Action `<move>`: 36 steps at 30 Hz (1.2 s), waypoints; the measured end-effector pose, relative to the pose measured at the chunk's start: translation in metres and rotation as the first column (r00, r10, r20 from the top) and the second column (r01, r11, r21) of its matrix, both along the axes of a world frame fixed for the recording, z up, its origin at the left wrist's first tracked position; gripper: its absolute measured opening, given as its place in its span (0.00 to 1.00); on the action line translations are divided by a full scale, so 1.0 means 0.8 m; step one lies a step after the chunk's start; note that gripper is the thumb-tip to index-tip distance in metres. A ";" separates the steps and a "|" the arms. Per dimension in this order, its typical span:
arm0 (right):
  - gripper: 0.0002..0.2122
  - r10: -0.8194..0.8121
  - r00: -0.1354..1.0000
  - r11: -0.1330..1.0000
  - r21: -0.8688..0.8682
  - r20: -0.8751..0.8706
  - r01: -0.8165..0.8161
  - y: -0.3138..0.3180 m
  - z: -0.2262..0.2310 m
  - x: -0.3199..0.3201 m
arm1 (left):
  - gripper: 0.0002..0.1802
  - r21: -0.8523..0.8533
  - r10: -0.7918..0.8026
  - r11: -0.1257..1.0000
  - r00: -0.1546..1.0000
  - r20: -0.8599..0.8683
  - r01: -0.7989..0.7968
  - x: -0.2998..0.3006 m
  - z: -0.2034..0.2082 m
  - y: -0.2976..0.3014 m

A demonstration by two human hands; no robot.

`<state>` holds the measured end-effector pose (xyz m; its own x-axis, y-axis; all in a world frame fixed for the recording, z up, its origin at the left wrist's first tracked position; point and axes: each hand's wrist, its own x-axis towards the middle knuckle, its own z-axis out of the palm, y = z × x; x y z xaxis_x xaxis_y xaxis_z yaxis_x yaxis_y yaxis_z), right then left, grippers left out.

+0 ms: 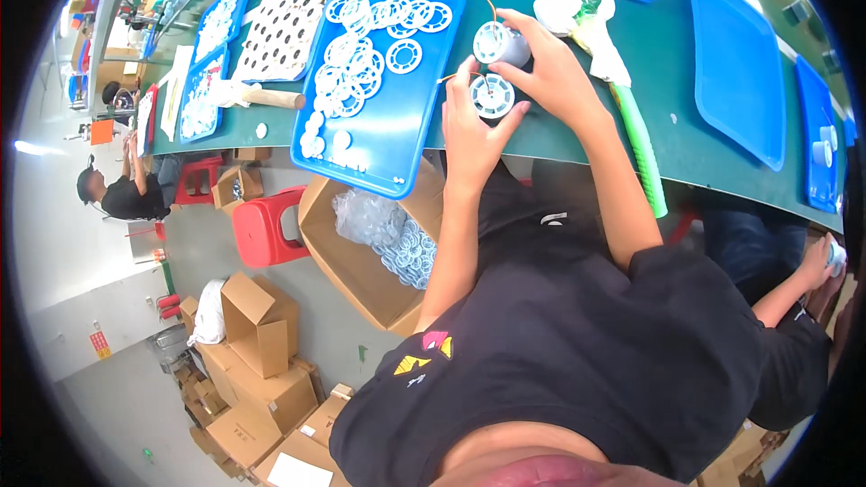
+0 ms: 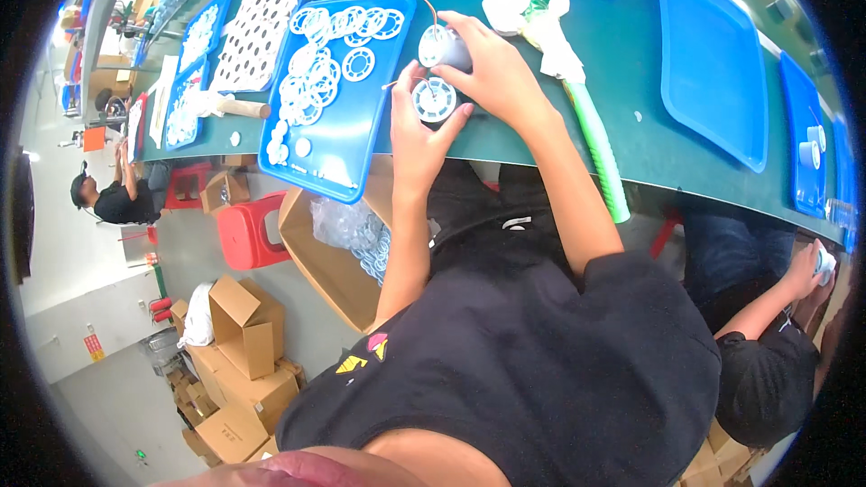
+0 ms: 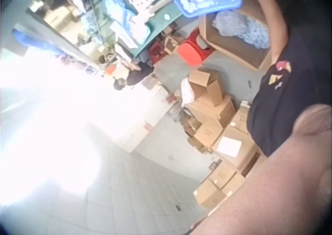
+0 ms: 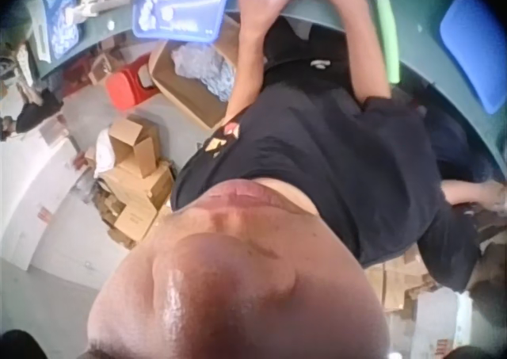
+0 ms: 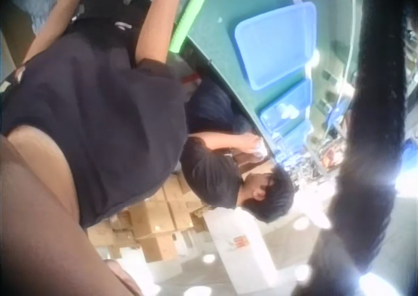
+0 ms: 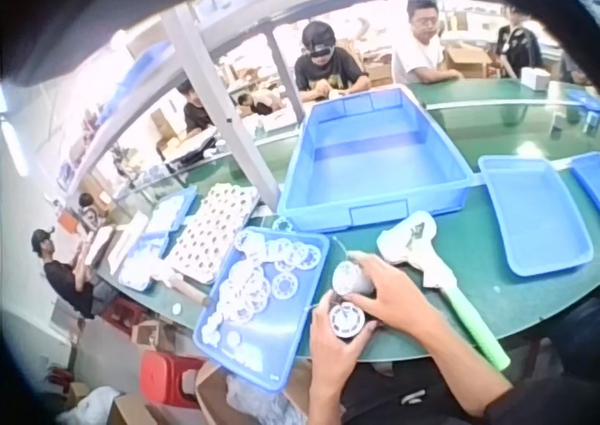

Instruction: Assembling circular electronic components by tapping a cap onto a base using a rubber mallet.

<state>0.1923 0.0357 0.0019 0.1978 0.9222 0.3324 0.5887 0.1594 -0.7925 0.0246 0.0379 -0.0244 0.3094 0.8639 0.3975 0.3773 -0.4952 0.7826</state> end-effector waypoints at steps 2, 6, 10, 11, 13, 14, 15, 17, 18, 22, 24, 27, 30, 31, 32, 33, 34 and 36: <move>0.28 0.075 0.991 0.996 0.051 -0.107 -0.069 -0.018 -0.011 0.007 | 0.51 -0.052 0.001 0.999 1.000 -0.004 -0.001 0.002 -0.002 0.004; 0.23 0.033 0.912 0.999 0.040 -0.410 -0.018 -0.032 -0.027 0.009 | 0.46 -0.079 0.011 0.997 1.000 -0.026 -0.013 0.012 0.003 0.008; 0.14 -0.135 0.822 0.988 -0.134 -0.554 0.072 -0.018 -0.014 0.000 | 0.43 0.012 0.023 1.000 0.997 -0.076 -0.022 0.020 0.001 0.006; 0.12 -0.113 0.774 0.994 -0.058 -0.623 0.098 -0.009 -0.025 -0.003 | 0.43 0.023 0.016 1.000 0.997 -0.081 -0.014 0.020 -0.001 0.007; 0.11 -0.079 0.731 0.996 -0.034 -0.678 0.077 0.002 -0.033 -0.003 | 0.42 0.052 0.005 0.999 0.997 -0.071 -0.002 0.019 -0.004 0.003; 0.10 -0.045 0.684 0.998 -0.006 -0.728 0.059 0.007 -0.035 -0.004 | 0.40 0.083 -0.007 0.997 0.998 -0.060 0.012 0.019 -0.004 0.002; 0.09 -0.036 0.717 0.998 0.009 -0.697 0.059 0.011 -0.033 -0.006 | 0.40 0.082 0.002 0.997 0.998 -0.063 0.003 0.018 -0.004 0.001; 0.09 -0.013 0.723 0.999 0.021 -0.691 0.038 0.019 -0.036 -0.006 | 0.39 0.162 -0.026 0.986 0.995 -0.092 0.041 0.018 -0.001 0.000; 0.10 0.003 0.730 0.999 0.034 -0.683 0.027 0.022 -0.038 -0.005 | 0.36 0.137 -0.019 0.990 0.997 -0.071 0.029 0.019 -0.002 -0.001; 0.11 -0.005 0.572 1.000 -0.008 -0.820 -0.002 0.023 -0.041 0.003 | 0.34 0.105 -0.002 0.994 0.998 -0.060 0.008 0.020 -0.001 -0.002; 0.12 -0.017 0.493 1.000 -0.024 -0.870 -0.008 0.028 -0.047 0.009 | 0.33 0.141 0.002 0.990 0.999 -0.052 0.006 0.018 0.000 0.001; 0.12 -0.129 0.721 0.992 -0.090 -0.681 0.093 0.034 -0.045 0.008 | 0.33 0.143 -0.010 0.990 0.999 -0.045 0.017 0.017 -0.001 0.001; 0.13 -0.311 0.897 0.949 -0.146 -0.313 0.278 0.025 -0.022 0.014 | 0.33 0.095 -0.035 0.995 0.999 -0.018 0.036 0.021 0.000 -0.002; 0.13 -0.306 0.902 0.951 -0.151 -0.305 0.271 0.021 -0.015 0.015 | 0.35 0.109 -0.045 0.993 0.999 -0.025 0.048 0.019 0.000 -0.001; 0.14 -0.324 0.938 0.939 -0.159 -0.124 0.304 0.017 -0.007 0.017 | 0.35 0.101 -0.036 0.994 0.999 -0.017 0.038 0.017 0.001 -0.002; 0.14 -0.326 0.943 0.930 -0.158 0.063 0.332 0.012 -0.001 0.018 | 0.35 0.116 -0.032 0.993 0.999 -0.030 0.036 0.015 0.000 -0.003; 0.16 -0.345 0.932 0.919 -0.164 0.108 0.359 0.005 0.006 0.015 | 0.36 0.136 -0.020 0.990 0.999 -0.044 0.025 0.013 0.000 -0.001; 0.14 -0.468 0.884 0.882 -0.075 -0.007 0.466 -0.011 0.016 0.005 | 0.38 0.145 -0.026 0.989 0.999 -0.038 0.032 0.009 -0.009 0.003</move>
<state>0.1966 0.0271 0.0147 0.6183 0.7413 0.2610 0.5617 -0.1845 -0.8065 0.0320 0.0405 -0.0313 0.3500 0.7882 0.5063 0.3877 -0.6139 0.6876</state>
